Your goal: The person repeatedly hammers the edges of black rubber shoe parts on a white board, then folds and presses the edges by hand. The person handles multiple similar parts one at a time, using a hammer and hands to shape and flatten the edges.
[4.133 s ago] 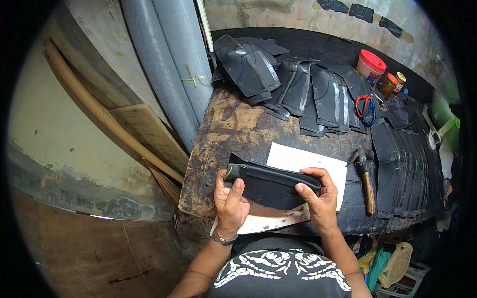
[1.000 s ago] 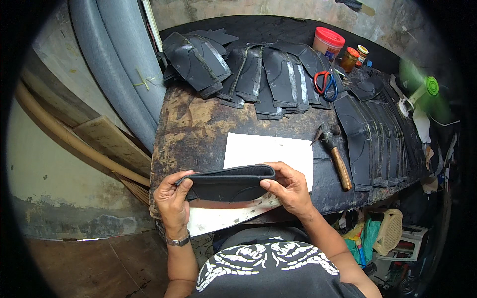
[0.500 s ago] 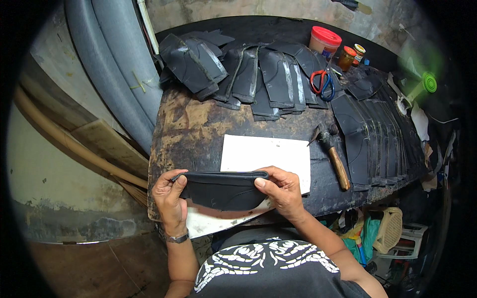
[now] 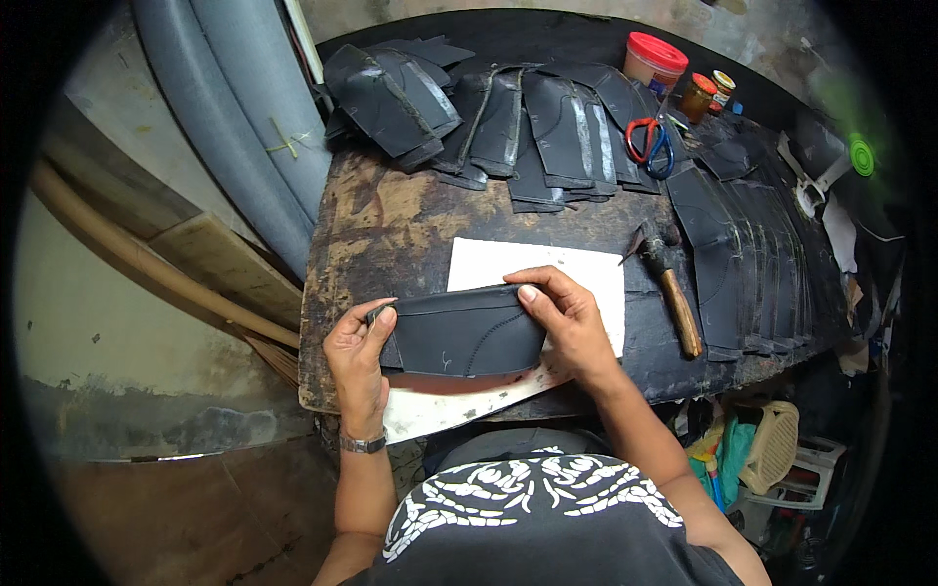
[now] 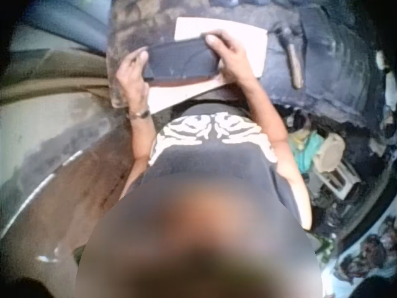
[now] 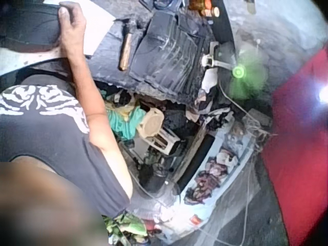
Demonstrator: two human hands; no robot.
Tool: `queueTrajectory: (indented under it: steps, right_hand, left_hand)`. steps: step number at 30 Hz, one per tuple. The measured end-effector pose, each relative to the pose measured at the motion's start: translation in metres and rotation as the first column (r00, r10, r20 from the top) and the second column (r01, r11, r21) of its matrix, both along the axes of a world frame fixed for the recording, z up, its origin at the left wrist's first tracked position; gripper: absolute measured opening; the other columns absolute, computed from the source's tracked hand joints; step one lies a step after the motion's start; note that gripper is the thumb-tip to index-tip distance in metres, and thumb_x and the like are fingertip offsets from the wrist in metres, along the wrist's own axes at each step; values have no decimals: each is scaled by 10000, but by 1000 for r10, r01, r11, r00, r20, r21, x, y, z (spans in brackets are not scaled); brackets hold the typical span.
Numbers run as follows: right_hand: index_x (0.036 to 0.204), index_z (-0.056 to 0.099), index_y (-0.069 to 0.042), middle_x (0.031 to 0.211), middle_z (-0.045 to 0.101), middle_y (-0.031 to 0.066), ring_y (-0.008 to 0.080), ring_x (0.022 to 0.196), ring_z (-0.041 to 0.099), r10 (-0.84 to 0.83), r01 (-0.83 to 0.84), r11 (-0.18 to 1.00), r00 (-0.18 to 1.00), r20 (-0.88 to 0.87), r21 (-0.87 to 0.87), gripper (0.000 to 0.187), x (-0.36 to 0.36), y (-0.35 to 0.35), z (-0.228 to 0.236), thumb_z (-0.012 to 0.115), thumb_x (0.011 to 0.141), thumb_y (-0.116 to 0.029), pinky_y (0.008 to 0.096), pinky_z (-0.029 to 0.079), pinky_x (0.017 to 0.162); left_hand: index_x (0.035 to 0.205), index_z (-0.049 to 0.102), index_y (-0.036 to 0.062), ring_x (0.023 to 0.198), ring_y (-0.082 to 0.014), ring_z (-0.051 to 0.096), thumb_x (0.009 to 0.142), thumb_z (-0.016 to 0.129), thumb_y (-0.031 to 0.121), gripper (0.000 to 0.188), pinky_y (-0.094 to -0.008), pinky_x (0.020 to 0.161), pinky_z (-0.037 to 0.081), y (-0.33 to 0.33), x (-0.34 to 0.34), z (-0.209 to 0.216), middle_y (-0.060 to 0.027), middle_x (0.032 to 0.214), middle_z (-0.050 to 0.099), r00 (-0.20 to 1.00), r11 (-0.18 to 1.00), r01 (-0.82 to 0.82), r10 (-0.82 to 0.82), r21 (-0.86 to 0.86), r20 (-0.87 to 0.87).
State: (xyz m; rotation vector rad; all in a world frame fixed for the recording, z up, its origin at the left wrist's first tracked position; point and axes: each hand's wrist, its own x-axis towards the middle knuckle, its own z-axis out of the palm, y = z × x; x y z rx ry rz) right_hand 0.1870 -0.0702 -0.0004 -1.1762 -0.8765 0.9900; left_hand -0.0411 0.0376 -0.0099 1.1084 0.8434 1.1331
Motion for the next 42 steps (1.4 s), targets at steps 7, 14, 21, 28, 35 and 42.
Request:
queueTrajectory:
  steps: [7,14,21,28,35,42]
  right_hand:
    - [1101,688,-63,1122,658,25,115,1051,611,239,-261,962,946,-221,-75,190,26,-2,-2,629,1040,-234,266,463,987]
    - [990,649,-53,1090,633,67,214,1200,528,161,-227,928,960,229,297,95,23,7,15,694,968,-134,415,288,1143]
    - [938,634,-23,785,657,148,337,703,662,-103,-176,927,729,677,330,136,-1,24,71,700,957,-140,420,500,646]
    - [1028,690,-18,817,688,151,257,752,675,375,-369,917,675,636,-149,290,52,23,69,648,1011,-304,369,511,720]
    - [940,664,-3,731,616,143,250,663,601,279,-316,947,700,657,-66,299,54,15,36,678,987,-298,375,470,648]
    - [935,665,2,754,620,131,215,696,603,262,-297,953,719,644,-55,255,62,15,33,707,966,-248,353,467,657]
  left_hand:
    - [1193,712,-22,902,-70,637,962,738,106,265,-222,839,504,5,2,0,-37,1018,732,999,999,29,-28,-15,34]
    - [1569,342,7,1412,-309,478,841,566,816,1111,-443,1184,392,-12,-2,1,-203,1570,446,821,951,309,-261,-10,508]
    - [1474,486,68,1368,-294,525,970,655,494,681,-501,1162,419,-55,29,8,-128,1486,548,835,924,350,-233,-154,498]
    - [1315,610,29,1211,-271,656,1060,580,300,374,-472,1077,518,-27,12,16,-130,1300,683,652,868,417,-78,-271,754]
    - [1337,603,30,1231,-285,649,1074,550,316,392,-494,1055,534,-20,6,1,-135,1332,673,516,812,519,-48,-267,855]
    - [1306,625,46,1188,-282,673,1065,560,347,391,-481,1033,549,-15,12,-1,-120,1303,692,574,808,477,12,-346,819]
